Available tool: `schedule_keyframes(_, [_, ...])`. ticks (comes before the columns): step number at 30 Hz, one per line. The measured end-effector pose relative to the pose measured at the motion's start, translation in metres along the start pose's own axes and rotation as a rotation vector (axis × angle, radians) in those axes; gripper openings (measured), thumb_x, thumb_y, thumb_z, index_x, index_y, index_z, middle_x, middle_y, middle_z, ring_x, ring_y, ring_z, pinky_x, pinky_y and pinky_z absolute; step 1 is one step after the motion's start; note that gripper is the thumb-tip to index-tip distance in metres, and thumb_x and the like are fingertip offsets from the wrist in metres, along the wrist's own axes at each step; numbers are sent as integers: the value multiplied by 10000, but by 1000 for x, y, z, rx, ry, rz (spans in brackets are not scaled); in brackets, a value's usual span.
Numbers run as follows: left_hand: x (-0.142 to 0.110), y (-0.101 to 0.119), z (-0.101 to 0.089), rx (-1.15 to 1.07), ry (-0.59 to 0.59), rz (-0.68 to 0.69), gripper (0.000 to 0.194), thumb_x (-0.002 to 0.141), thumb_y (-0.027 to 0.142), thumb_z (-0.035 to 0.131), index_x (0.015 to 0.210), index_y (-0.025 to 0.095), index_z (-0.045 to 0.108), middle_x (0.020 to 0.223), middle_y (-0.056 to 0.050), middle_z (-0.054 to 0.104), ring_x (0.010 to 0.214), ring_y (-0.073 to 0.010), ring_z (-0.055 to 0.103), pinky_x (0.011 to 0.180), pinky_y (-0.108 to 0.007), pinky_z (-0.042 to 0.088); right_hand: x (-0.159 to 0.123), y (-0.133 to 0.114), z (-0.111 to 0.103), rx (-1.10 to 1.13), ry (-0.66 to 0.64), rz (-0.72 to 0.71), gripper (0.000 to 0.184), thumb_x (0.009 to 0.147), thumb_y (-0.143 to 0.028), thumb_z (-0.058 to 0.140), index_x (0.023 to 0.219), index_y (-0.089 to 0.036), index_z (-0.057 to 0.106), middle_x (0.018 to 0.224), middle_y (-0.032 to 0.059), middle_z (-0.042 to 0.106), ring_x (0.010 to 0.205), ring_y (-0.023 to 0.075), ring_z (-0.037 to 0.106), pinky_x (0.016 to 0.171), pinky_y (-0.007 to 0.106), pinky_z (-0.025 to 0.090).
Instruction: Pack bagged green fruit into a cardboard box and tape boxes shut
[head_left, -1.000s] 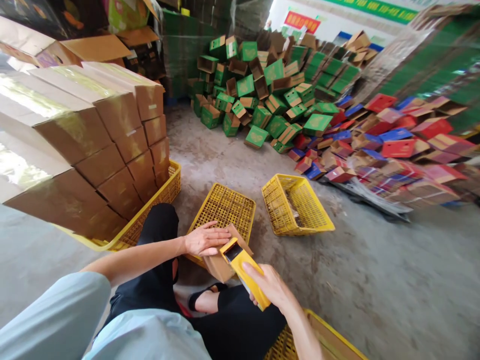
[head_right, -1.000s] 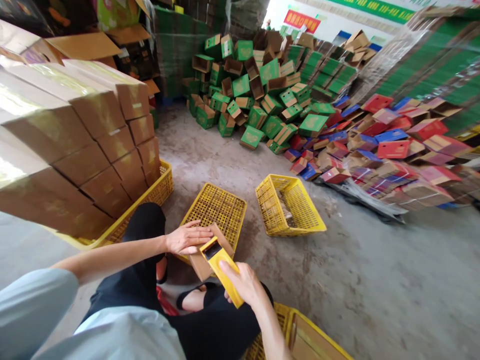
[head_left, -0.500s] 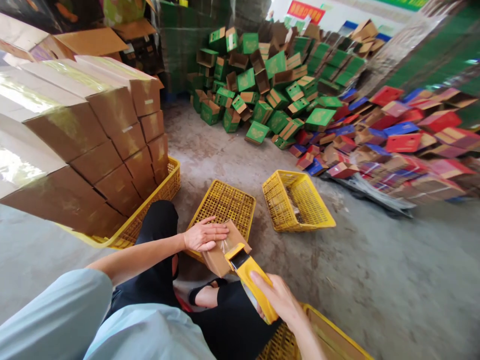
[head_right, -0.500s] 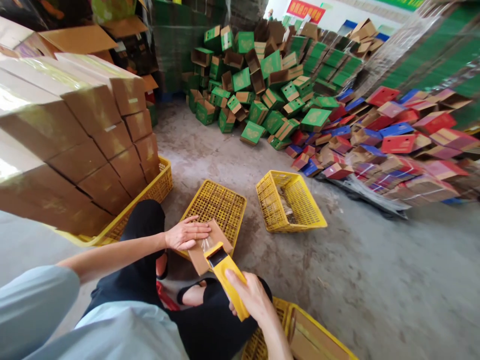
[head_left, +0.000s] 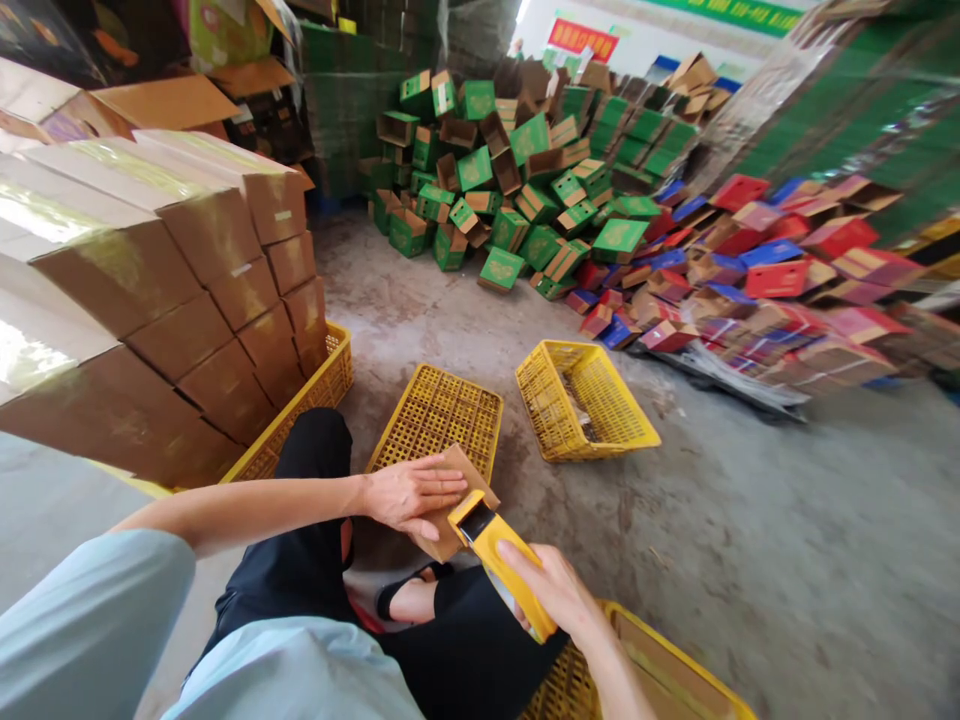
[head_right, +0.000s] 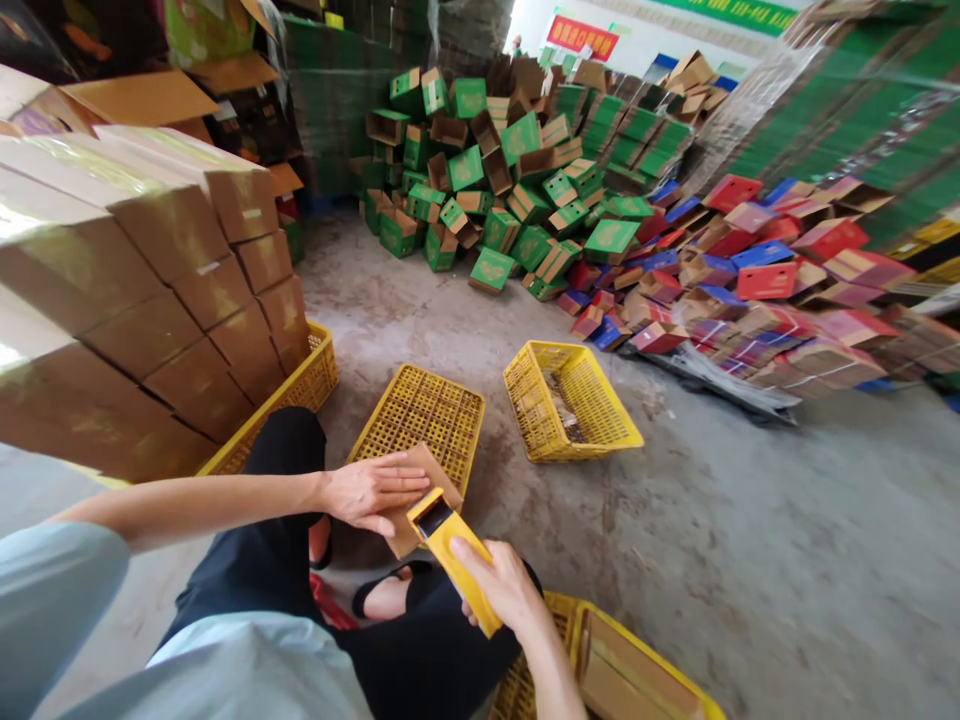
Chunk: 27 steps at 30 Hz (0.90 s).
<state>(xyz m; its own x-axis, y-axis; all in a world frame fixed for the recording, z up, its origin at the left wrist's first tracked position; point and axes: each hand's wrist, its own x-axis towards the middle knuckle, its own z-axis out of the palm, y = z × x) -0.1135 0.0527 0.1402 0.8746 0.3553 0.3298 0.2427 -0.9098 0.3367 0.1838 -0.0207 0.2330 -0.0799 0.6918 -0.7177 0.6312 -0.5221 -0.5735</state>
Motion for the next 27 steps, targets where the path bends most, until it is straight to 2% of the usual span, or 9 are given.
schedule_keyframes(3, [7,8,8,-4,-16,38,803,1053,636,340,1608,55,346,1630,-200,384,1567,-288,291,1314,-418,205,-2,1,0,4,-12,3,590,822,-795,555,826,-205,582,536,30,680,464,196,674,446,243,515])
schedule_keyframes(5, [7,8,11,-5,-9,53,811,1055,624,354,1600,23,344,1626,-216,382,1570,-296,277,1310,-414,234,-4,1,2,22,-24,-2,582,831,-787,559,843,-206,585,539,29,683,465,194,672,447,241,514])
schedule_keyframes(10, [2,-2,11,-18,10,66,720,1068,558,404,1597,71,373,1604,-177,440,1555,-282,314,1300,-413,279,-4,0,7,52,-39,-32,589,848,-785,547,894,-200,593,542,31,689,474,200,676,445,244,512])
schedule_keyframes(17, [3,-11,14,-28,38,34,584,1090,503,375,1472,102,561,1562,-163,503,1519,-256,393,1287,-407,299,-19,11,-6,61,-75,5,585,848,-777,542,879,-196,600,556,39,691,505,208,692,473,255,526])
schedule_keyframes(21, [4,-8,6,-44,19,20,605,1086,528,369,1475,105,557,1562,-161,506,1521,-258,393,1289,-401,286,-22,20,-1,92,-32,-18,570,852,-772,557,868,-202,583,554,24,690,484,187,670,458,236,503])
schedule_keyframes(27, [17,8,0,-54,-29,-19,623,1079,568,350,1484,143,555,1561,-144,518,1525,-259,389,1301,-389,249,-11,34,6,92,12,-41,591,843,-785,565,868,-195,593,522,14,669,452,180,651,432,227,481])
